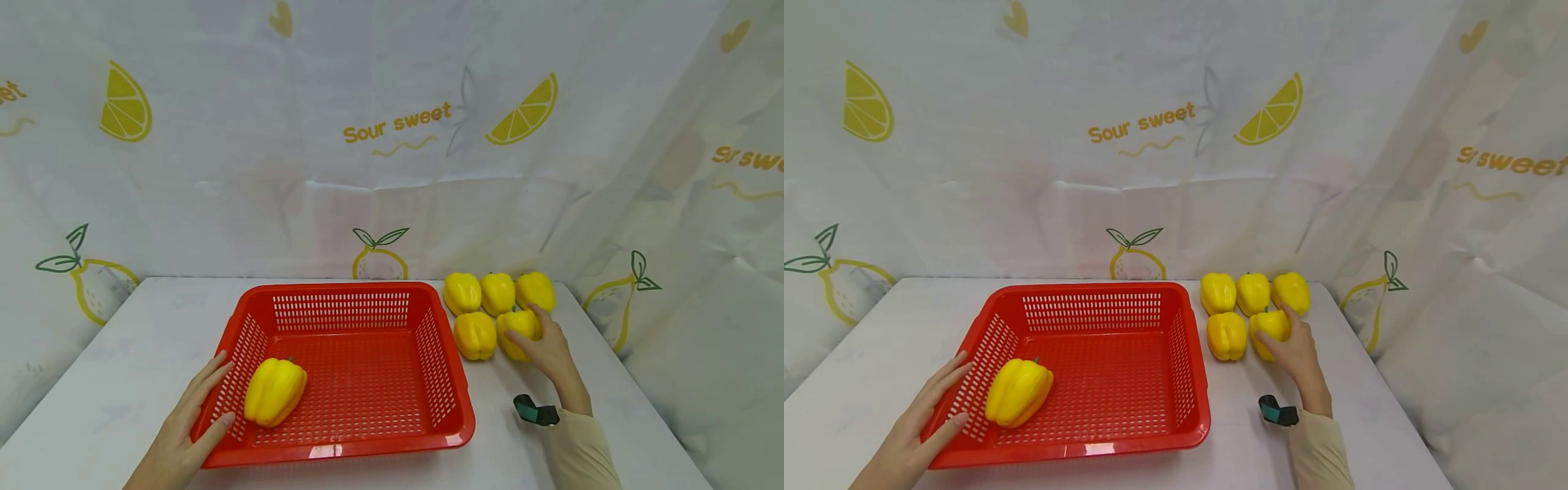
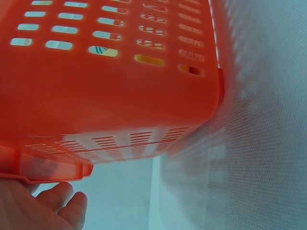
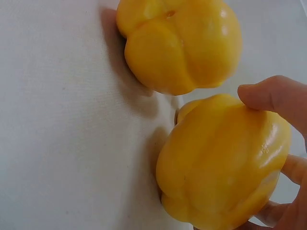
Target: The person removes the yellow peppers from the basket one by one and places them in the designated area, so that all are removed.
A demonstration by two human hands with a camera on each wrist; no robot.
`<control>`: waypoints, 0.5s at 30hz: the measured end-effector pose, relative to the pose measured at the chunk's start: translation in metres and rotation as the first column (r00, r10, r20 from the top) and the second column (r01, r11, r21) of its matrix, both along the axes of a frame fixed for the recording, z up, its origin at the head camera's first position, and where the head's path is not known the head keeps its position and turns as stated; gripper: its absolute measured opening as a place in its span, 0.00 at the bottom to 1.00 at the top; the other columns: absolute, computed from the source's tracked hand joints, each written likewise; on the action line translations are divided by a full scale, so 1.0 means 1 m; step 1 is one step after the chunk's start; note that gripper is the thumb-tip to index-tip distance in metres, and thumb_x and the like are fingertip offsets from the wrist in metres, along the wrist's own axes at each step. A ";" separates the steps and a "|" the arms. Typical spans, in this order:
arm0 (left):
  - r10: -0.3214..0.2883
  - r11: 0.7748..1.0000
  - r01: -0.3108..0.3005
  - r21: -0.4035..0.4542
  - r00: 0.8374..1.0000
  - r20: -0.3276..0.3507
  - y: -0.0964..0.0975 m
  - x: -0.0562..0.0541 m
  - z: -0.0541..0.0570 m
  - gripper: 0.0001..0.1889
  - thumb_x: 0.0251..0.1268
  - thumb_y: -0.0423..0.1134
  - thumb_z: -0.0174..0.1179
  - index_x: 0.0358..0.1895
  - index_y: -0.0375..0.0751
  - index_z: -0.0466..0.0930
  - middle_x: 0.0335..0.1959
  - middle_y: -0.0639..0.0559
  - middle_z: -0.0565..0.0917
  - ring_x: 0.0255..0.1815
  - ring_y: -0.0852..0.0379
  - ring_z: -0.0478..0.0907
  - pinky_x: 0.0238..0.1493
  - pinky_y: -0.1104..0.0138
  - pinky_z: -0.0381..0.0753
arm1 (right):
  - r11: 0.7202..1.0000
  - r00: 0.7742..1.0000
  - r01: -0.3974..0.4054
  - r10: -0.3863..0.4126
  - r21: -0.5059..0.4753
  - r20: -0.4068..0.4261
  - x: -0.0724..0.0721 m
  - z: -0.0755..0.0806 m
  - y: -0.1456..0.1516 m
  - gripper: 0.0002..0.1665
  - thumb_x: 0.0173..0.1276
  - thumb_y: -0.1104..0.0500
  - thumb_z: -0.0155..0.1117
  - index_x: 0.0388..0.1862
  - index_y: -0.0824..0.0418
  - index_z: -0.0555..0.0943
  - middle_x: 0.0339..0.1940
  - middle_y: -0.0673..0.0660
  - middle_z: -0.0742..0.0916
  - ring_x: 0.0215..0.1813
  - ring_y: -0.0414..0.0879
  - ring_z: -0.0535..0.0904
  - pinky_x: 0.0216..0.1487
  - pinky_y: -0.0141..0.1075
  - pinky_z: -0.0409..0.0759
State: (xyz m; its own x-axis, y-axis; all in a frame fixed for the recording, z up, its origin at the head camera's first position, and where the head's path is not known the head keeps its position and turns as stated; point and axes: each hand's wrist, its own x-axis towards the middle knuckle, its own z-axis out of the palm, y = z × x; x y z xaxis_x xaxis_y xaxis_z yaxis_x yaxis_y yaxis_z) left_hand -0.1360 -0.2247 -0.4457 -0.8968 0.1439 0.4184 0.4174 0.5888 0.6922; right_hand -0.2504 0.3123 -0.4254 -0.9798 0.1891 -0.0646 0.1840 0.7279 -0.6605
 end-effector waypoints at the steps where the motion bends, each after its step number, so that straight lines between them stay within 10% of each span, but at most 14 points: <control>1: 0.001 1.000 -0.001 -0.001 1.000 0.005 0.000 0.000 0.000 0.34 0.65 0.30 0.60 0.75 0.47 0.62 0.79 0.62 0.55 0.72 0.81 0.49 0.59 0.92 0.54 | 1.000 1.000 0.001 -0.001 -0.002 0.006 0.000 0.000 0.000 0.56 0.68 0.40 0.61 0.81 0.63 0.44 0.76 0.78 0.56 0.73 0.74 0.54 0.71 0.69 0.56; 15: 0.002 1.000 -0.002 0.000 1.000 -0.002 -0.001 0.000 -0.001 0.34 0.65 0.29 0.61 0.74 0.47 0.62 0.79 0.63 0.56 0.73 0.81 0.49 0.59 0.92 0.53 | 1.000 1.000 -0.003 0.003 -0.002 0.008 -0.002 -0.003 0.000 0.58 0.68 0.37 0.59 0.81 0.63 0.42 0.77 0.78 0.56 0.75 0.74 0.53 0.72 0.68 0.54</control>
